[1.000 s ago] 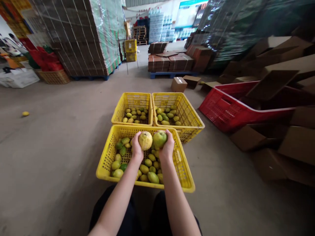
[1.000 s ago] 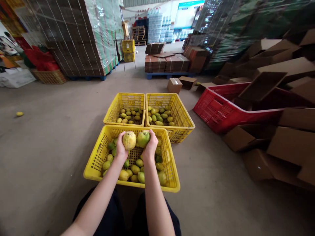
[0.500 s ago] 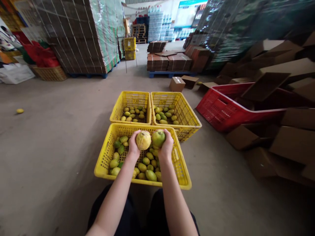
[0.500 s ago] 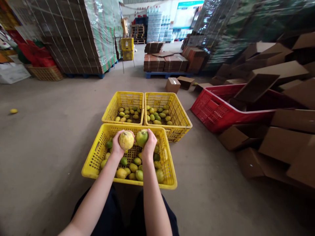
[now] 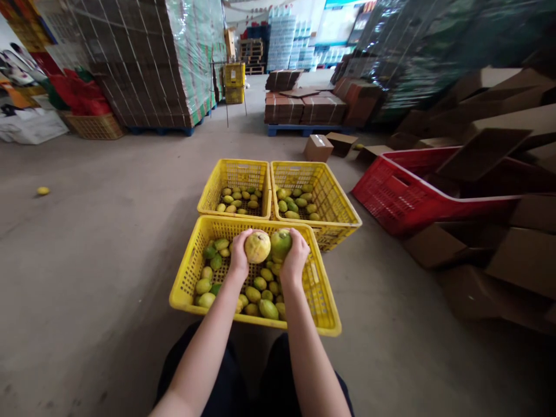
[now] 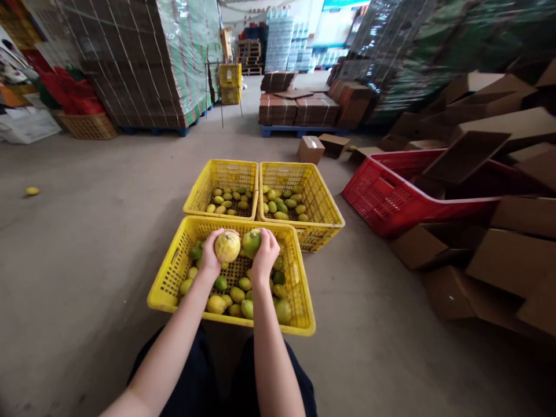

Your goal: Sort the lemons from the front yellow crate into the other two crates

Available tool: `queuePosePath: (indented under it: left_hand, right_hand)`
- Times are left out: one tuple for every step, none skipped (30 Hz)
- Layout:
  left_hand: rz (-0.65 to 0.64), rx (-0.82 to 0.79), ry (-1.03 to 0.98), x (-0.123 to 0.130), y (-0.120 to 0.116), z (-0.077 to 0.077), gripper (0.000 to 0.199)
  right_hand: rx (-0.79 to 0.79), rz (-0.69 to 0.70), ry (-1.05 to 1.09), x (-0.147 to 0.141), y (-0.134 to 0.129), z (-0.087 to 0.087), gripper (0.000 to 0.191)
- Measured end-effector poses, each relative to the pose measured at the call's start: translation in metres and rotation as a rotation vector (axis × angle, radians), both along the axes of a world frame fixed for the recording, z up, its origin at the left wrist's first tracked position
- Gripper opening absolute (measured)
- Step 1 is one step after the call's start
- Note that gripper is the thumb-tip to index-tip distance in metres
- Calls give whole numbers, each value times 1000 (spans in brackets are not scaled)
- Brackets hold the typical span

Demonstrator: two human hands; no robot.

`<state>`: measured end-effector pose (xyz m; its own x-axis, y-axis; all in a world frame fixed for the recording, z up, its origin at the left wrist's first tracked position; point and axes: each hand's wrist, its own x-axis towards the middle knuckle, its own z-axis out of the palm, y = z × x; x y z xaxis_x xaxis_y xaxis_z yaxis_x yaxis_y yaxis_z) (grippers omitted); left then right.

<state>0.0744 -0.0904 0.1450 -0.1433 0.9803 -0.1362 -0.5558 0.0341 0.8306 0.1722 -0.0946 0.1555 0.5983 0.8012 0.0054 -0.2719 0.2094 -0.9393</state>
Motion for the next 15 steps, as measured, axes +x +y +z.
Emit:
queuePosePath:
  left_hand:
    - [3,-1,-4,0,1,0,29]
    - [6,-7,-9,-1,1,-1,29]
    - [12,-18,-14,-1,2,-2,28]
    - [23,-35,-18,-1,4,-4,28]
    - [41,-59,-20,-1,5,-5,28]
    - [66,-87,-21,-2,6,-7,27]
    - [95,-114,-21,-2,7,-8,26]
    - [127,-139,-20,-2,8,-9,24]
    - [157,-157,-20,-2,8,-10,22]
    - [183,-167,-21,-3,9,-10,21]
    - [202,-173,-20,-3,9,-10,19]
    - [214,-179,-17,-3,9,-9,19]
    - [221,-187,-11,-3,10,-9,18]
    - [222,-198,-2,-3,10,-9,18]
    - [222,-212,9,-3,11,-10,19]
  right_hand:
    - [6,5,-12,-1,0,0,22]
    - [12,12,-22,-1,0,-1,22]
    - [17,20,-32,-2,0,-1,22]
    - [19,24,-38,-2,1,-2,23]
    - [19,29,-43,-3,1,-3,23]
    - [16,32,-47,-3,2,-4,23]
    - [11,31,-51,-4,3,-5,23]
    - [5,29,-56,-4,4,-7,23]
    - [0,27,-64,-4,5,-8,23]
    - [-7,24,-76,-5,5,-10,23]
    - [-15,25,-91,-5,6,-12,24]
    - [-25,28,-107,-6,6,-14,24]
    - [-34,33,-123,-6,7,-16,25]
    - [-44,36,-137,-7,7,-18,25]
    - [-54,36,-149,-7,8,-19,26]
